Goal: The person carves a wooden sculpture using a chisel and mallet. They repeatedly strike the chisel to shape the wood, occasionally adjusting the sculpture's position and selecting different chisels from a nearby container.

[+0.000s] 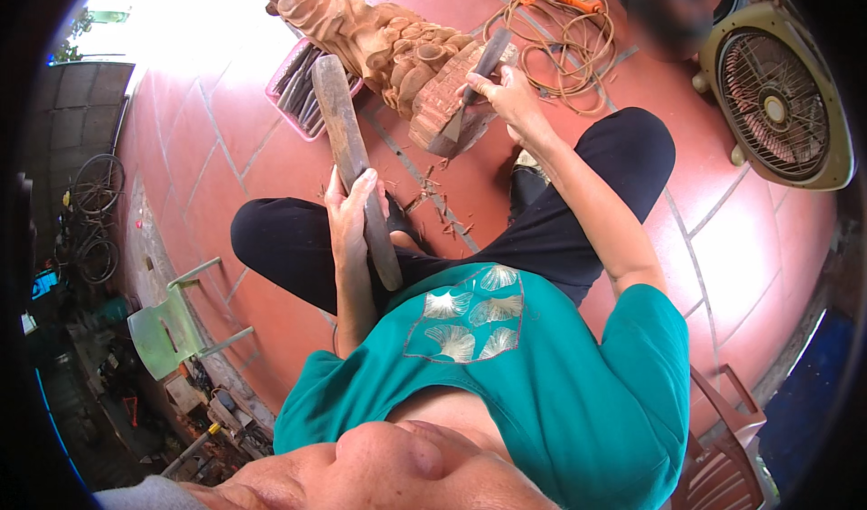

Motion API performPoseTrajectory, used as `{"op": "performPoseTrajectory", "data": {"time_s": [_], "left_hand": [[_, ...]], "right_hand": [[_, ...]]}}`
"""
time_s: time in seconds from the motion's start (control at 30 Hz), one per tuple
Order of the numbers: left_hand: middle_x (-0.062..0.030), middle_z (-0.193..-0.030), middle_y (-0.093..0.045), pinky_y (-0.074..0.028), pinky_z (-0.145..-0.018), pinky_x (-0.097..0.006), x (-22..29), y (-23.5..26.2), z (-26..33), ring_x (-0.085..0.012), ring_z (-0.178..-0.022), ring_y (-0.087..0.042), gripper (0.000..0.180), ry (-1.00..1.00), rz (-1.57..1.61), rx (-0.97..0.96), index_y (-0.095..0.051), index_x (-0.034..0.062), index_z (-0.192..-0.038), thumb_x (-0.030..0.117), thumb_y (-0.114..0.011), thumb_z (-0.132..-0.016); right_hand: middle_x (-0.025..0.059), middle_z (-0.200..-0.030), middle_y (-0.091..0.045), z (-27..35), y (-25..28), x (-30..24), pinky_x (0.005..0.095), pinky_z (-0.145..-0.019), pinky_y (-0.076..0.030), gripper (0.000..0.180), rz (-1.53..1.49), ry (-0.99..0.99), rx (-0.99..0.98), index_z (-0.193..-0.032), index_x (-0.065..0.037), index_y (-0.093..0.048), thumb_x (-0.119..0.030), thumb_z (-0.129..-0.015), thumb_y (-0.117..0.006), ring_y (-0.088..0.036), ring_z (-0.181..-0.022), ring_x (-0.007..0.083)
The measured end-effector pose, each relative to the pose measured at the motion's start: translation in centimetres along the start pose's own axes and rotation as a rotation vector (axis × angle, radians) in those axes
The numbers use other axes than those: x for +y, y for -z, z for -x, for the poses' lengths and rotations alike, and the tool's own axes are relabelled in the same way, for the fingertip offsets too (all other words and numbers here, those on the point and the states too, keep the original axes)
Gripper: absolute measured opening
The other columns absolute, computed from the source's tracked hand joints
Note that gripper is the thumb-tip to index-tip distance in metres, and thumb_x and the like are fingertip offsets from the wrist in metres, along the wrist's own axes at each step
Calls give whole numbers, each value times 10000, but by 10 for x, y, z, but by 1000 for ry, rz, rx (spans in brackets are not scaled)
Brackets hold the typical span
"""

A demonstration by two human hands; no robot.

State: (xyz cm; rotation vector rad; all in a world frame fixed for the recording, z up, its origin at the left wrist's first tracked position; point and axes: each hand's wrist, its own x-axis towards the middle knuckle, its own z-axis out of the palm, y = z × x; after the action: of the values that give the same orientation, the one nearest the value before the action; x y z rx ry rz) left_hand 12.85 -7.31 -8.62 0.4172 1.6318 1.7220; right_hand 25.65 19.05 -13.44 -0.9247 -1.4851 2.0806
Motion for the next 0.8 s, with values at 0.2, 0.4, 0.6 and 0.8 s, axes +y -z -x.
{"op": "performPoseTrajectory", "data": {"time_s": [0.2, 0.4, 0.6, 0.8], "left_hand": [[-40, -748, -615, -477, -471, -249, -1, 2, 0, -107, -534, -572, 216, -10, -4, 39, -561, 52, -1057, 174, -702, -949], [-48, -754, -619, -475, -466, -248, 0, 0, 1, -111, -529, -573, 200, -5, -14, 40, -561, 51, -1046, 173, -691, -956], [-22, -744, -597, -464, -480, -244, -1, -2, -2, -94, -545, -561, 239, 15, -11, 23, -563, 54, -1084, 173, -715, -942], [-11, -740, -593, -459, -487, -245, 0, -3, -4, -87, -552, -558, 255, 41, -22, 28, -567, 55, -1100, 173, -722, -936]], "right_hand": [[149, -1014, -720, 1, 0, -17, 375, -803, -630, 202, -69, 231, 67, -1157, -8, -559, -163, -1034, -603, -723, -914, 220], [131, -999, -716, 7, -21, -14, 369, -807, -627, 195, 121, 345, 75, -1164, 3, -564, -128, -1027, -607, -714, -940, 207], [120, -992, -704, 3, -17, -17, 311, -721, -628, 210, 104, 279, 70, -1140, 30, -575, -122, -1011, -641, -712, -888, 182], [151, -1000, -717, -4, -1, -10, 352, -725, -639, 232, -19, 134, 42, -1129, 23, -572, -169, -1015, -636, -718, -915, 215]]}}
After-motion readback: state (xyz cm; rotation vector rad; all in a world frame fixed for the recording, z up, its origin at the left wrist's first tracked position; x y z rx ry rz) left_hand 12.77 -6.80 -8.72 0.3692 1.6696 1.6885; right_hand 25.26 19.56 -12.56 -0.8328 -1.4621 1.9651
